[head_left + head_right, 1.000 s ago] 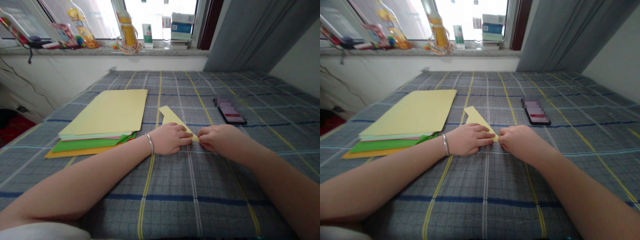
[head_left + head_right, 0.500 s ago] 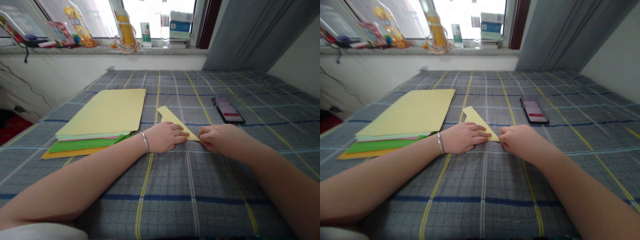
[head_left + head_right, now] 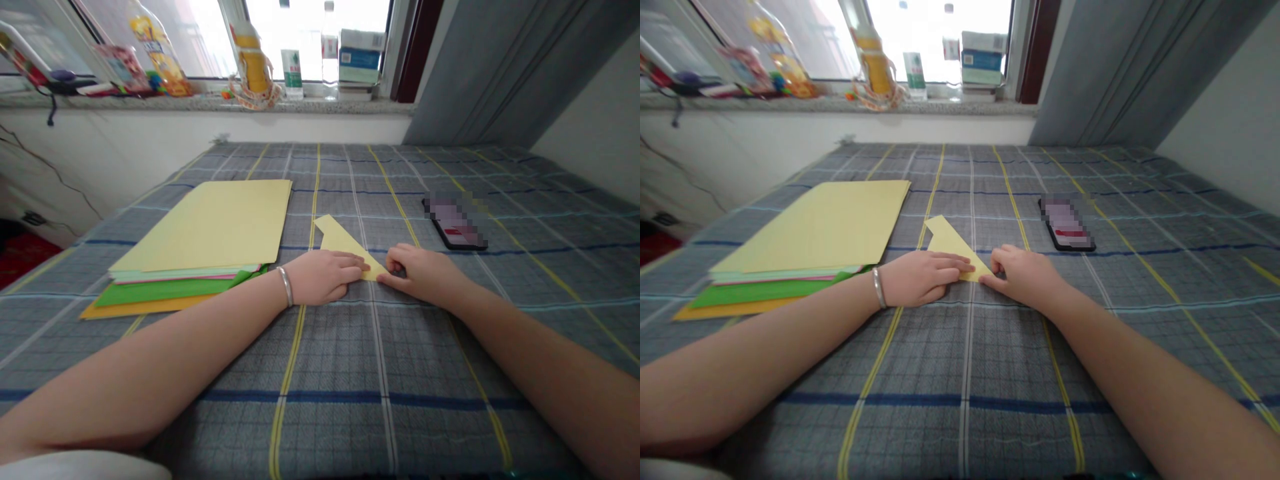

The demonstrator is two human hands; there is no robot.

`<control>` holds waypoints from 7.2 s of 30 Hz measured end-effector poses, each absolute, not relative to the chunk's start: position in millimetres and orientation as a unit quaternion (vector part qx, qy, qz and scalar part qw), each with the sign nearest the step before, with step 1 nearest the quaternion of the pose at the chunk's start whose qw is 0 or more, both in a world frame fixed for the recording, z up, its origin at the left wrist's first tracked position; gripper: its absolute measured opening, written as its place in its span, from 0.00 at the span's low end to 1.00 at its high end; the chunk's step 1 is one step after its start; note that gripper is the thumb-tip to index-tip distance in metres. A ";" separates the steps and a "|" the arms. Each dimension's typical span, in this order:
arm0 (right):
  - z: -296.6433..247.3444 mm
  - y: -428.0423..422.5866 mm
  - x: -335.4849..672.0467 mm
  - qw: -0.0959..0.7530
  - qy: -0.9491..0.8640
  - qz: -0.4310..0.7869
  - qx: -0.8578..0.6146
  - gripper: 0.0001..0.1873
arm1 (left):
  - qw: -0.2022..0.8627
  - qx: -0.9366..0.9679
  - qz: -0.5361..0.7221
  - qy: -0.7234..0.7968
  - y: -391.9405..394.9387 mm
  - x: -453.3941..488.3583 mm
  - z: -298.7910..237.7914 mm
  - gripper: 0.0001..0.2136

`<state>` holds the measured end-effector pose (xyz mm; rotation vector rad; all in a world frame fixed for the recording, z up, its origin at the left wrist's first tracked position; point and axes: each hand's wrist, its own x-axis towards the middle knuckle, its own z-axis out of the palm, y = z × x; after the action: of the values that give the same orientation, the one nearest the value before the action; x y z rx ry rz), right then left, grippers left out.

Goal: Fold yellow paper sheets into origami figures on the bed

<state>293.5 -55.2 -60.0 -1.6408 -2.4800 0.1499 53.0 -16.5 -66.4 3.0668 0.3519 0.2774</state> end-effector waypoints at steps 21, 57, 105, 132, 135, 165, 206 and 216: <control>-61.7 -48.2 281.8 0.086 -0.802 0.135 -0.575 0.15 | 0.112 0.866 0.215 0.437 -2.3 52.5 -84.1 0.17; -89.6 -23.3 301.6 0.215 -0.848 0.053 -0.482 0.24 | -0.019 0.993 0.090 0.079 -26.7 59.1 -60.7 0.24; -68.0 -54.2 282.8 0.162 -0.893 -0.080 -0.413 0.12 | 0.064 0.930 0.177 0.316 -18.0 66.7 -82.3 0.22; -72.0 -50.2 282.7 0.216 -0.899 -0.004 -0.381 0.18 | 0.065 0.950 0.141 0.270 -18.0 58.3 -76.4 0.17; -67.5 -52.9 285.7 0.184 -0.912 0.002 -0.367 0.25 | 0.076 0.949 0.143 0.271 -17.7 58.6 -76.5 0.17; -76.0 -46.8 266.7 0.176 -0.843 -0.094 -0.500 0.11 | 0.059 0.942 0.158 0.290 -12.9 63.9 -81.9 0.06; -80.2 -43.1 270.1 0.240 -0.808 0.024 -0.538 0.03 | -0.027 0.953 0.134 0.272 -17.6 62.5 -78.7 0.14; -84.7 -38.1 276.2 0.210 -0.831 0.042 -0.514 0.08 | -0.076 0.969 0.118 0.203 -19.9 62.3 -68.8 0.13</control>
<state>276.2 -38.1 -84.7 -1.4288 -2.3091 0.1171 62.3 -19.9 -68.8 3.2012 0.6698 0.3896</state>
